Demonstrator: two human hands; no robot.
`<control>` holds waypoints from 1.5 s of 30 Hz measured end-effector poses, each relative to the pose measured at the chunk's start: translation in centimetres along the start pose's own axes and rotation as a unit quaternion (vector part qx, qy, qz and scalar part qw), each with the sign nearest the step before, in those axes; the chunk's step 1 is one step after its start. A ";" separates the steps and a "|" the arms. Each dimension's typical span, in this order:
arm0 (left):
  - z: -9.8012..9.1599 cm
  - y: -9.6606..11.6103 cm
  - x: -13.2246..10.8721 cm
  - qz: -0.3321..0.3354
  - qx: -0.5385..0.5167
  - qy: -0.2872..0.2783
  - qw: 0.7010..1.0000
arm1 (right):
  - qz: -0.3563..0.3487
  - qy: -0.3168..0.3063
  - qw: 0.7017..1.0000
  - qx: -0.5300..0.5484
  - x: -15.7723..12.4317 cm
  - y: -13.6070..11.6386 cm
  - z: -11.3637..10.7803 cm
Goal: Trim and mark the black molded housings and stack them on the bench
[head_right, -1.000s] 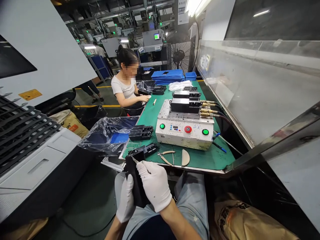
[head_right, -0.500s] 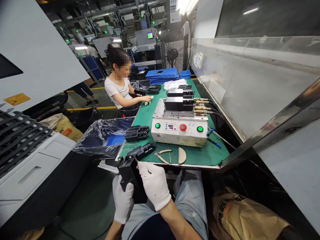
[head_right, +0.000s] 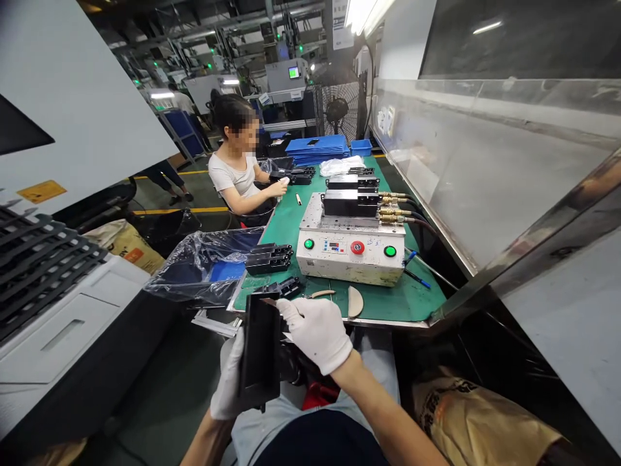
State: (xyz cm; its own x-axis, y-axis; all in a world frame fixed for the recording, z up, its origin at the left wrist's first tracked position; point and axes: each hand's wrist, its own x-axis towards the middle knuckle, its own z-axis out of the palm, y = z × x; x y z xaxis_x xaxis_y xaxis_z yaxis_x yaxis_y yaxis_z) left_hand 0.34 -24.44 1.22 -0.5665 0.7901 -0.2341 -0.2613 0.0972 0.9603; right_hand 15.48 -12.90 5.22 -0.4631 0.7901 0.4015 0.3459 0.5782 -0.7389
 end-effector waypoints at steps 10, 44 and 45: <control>0.5 0.3 -1.2 -0.030 -0.031 -0.045 0.998 | -0.075 0.018 0.980 -0.186 2.1 -1.0 -1.2; 2.3 1.7 1.2 -0.138 -0.056 0.083 0.985 | -0.169 -0.133 0.947 -0.237 -4.6 -2.4 -0.1; 2.3 1.8 1.5 -0.149 -0.068 0.058 0.985 | -0.171 -0.146 0.947 -0.230 -4.8 -2.5 -0.2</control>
State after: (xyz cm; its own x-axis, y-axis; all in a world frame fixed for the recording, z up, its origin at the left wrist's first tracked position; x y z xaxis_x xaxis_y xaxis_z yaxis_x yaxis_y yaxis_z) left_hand 0.84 -21.71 2.96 -0.5319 0.6638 -0.5257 -0.5276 0.2258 0.8189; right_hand 16.96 -18.05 5.24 -0.7946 0.4903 0.3581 0.4232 0.8702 -0.2524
